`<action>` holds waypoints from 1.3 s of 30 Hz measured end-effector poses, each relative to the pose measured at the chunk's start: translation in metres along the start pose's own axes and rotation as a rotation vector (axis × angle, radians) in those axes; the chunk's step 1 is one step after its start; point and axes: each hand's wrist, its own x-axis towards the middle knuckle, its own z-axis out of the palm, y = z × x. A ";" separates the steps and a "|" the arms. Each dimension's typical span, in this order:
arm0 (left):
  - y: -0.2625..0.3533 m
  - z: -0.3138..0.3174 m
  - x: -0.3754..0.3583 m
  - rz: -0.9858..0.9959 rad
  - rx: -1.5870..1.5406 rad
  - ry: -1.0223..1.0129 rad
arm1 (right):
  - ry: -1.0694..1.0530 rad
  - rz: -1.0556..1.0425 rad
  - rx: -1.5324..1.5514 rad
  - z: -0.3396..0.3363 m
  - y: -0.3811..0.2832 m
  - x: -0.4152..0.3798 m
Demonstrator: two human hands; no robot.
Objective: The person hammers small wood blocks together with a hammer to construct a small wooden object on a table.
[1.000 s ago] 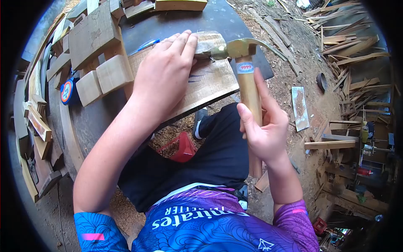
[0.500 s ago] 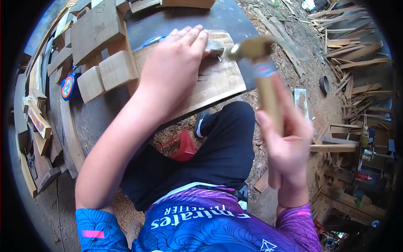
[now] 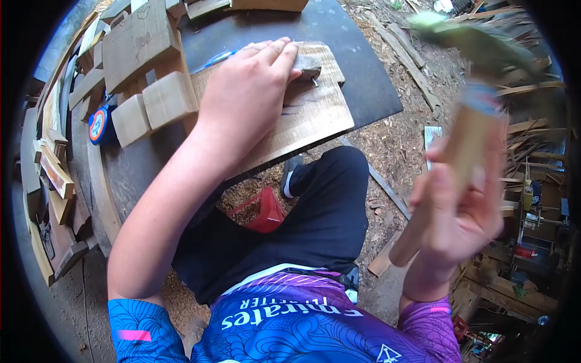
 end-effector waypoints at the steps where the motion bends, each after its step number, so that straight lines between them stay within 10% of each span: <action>1: 0.000 -0.001 0.000 -0.007 -0.012 0.003 | -0.041 -0.030 -0.033 0.007 0.009 -0.003; 7: 0.000 -0.009 0.005 0.022 -0.019 0.041 | -0.185 0.003 -0.083 0.023 0.020 -0.002; 13: -0.005 0.002 0.009 0.023 -0.022 0.001 | 0.191 0.137 0.132 0.014 -0.021 -0.009; 21: -0.007 0.002 0.012 0.008 -0.071 -0.034 | -0.036 0.184 0.089 0.024 0.022 -0.007; 27: -0.013 0.009 0.006 0.000 -0.134 -0.006 | 0.358 -0.238 0.223 0.032 -0.032 0.003; 35: -0.015 -0.007 -0.001 -0.003 -0.157 -0.084 | -0.002 0.377 0.322 0.044 0.031 -0.020; 39: -0.009 -0.009 -0.002 0.004 -0.170 -0.105 | -0.042 0.204 0.223 0.045 0.040 -0.018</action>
